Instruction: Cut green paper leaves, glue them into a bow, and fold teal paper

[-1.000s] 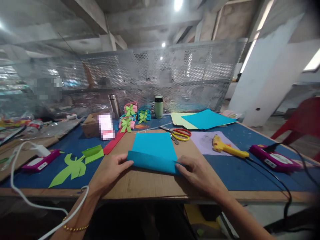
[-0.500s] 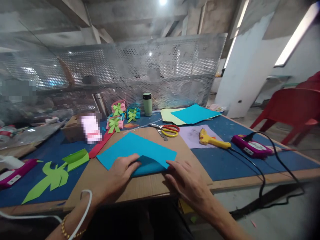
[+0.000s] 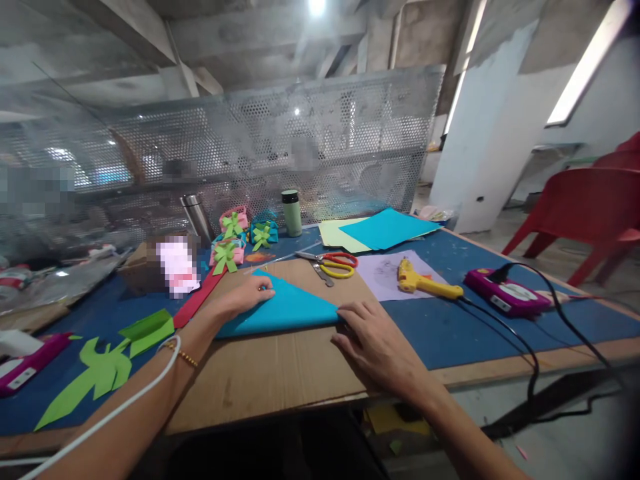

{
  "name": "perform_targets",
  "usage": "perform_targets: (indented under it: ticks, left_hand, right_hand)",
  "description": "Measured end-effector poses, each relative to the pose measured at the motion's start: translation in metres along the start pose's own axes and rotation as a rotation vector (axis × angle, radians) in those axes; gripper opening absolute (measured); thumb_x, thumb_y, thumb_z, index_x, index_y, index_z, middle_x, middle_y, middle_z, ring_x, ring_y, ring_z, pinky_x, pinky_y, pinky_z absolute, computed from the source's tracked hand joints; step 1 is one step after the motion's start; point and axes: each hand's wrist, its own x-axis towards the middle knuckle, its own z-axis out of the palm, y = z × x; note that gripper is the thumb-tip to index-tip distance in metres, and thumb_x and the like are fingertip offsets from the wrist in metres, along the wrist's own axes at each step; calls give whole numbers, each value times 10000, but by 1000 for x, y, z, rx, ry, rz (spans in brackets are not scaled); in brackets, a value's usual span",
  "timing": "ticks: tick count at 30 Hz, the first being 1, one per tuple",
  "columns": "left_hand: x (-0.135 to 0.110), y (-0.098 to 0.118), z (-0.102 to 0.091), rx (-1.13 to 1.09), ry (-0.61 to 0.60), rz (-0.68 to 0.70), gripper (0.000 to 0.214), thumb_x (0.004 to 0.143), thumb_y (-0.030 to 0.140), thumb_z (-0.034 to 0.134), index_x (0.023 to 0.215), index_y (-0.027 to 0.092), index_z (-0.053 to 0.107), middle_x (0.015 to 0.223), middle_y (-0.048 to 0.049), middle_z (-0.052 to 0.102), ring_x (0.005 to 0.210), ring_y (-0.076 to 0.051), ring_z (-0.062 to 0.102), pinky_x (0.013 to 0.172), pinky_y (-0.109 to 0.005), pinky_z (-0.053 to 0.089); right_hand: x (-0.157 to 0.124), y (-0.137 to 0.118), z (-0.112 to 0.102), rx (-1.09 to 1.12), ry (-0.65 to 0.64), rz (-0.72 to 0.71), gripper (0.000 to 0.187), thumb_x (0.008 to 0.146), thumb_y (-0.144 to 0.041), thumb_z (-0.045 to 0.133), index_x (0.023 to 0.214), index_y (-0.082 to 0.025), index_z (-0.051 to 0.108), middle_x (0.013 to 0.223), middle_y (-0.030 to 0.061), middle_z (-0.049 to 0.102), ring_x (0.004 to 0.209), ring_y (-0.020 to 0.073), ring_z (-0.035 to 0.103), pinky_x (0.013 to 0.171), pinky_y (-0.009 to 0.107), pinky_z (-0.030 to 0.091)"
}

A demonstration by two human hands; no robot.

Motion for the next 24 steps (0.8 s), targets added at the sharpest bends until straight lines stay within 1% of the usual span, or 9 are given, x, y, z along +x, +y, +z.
perform_targets:
  ticks: [2, 3, 5, 7, 11, 13, 16, 20, 24]
  left_hand:
    - [11, -2, 2, 62, 5, -14, 154, 777, 295, 579, 655, 204, 553, 633, 30, 492, 654, -161, 482, 600, -260, 314]
    - [15, -5, 5, 68, 8, -15, 154, 779, 274, 574, 646, 201, 545, 644, 26, 516, 660, -162, 498, 603, -260, 321]
    - [22, -13, 13, 92, 26, -14, 150, 801, 252, 551, 661, 200, 538, 697, 12, 573, 699, -168, 535, 622, -261, 341]
    - [26, -21, 21, 120, 54, -16, 135, 829, 256, 532, 705, 204, 548, 768, -7, 621, 765, -183, 569, 654, -269, 362]
    - [26, -29, 28, 190, 105, -57, 134, 873, 290, 501, 783, 213, 563, 834, -38, 664, 840, -216, 606, 688, -294, 378]
    - [24, -27, 27, 229, 124, -84, 144, 884, 302, 489, 798, 216, 566, 848, -48, 676, 857, -229, 615, 688, -301, 378]
    - [20, -22, 26, 272, 140, -112, 160, 896, 312, 469, 806, 219, 564, 863, -53, 689, 862, -235, 622, 681, -305, 376]
    - [18, -18, 26, 303, 141, -122, 177, 912, 326, 448, 827, 222, 562, 892, -60, 700, 878, -242, 629, 671, -308, 375]
    - [17, -18, 27, 302, 135, -126, 189, 912, 352, 452, 807, 223, 543, 856, -55, 693, 856, -243, 631, 663, -309, 367]
  right_hand:
    - [1, 0, 1, -27, -4, 23, 199, 900, -282, 662, 1077, -201, 622, 1027, 88, 656, 1000, 281, 568, 862, 432, 488]
    - [1, 0, 2, -40, -6, 21, 260, 892, -281, 670, 1132, -202, 608, 1050, 91, 657, 1007, 284, 568, 863, 438, 490]
    - [2, 0, 2, -69, -8, -5, 408, 883, -260, 675, 1270, -208, 554, 1148, 105, 646, 1043, 289, 566, 878, 452, 491]
    - [4, 0, 2, -107, -13, -33, 463, 888, -241, 663, 1330, -216, 525, 1247, 121, 614, 1087, 296, 560, 897, 466, 491]
    - [4, -2, 3, -160, -1, -55, 434, 904, -243, 642, 1325, -216, 541, 1286, 134, 604, 1119, 316, 556, 896, 487, 496]
    - [4, -3, 3, -164, 7, -60, 448, 913, -246, 632, 1349, -212, 529, 1268, 136, 619, 1107, 316, 567, 899, 496, 495]
    - [3, -3, 5, -164, -12, -48, 421, 932, -250, 604, 1344, -195, 537, 1271, 145, 620, 1099, 321, 569, 897, 509, 497]
    - [2, -2, 6, -143, -22, -25, 345, 950, -259, 566, 1291, -209, 571, 1334, 149, 574, 1143, 332, 541, 884, 506, 501]
    - [1, -3, 3, -139, -51, 5, 263, 945, -268, 574, 1202, -231, 615, 1288, 135, 583, 1114, 321, 539, 893, 504, 490]
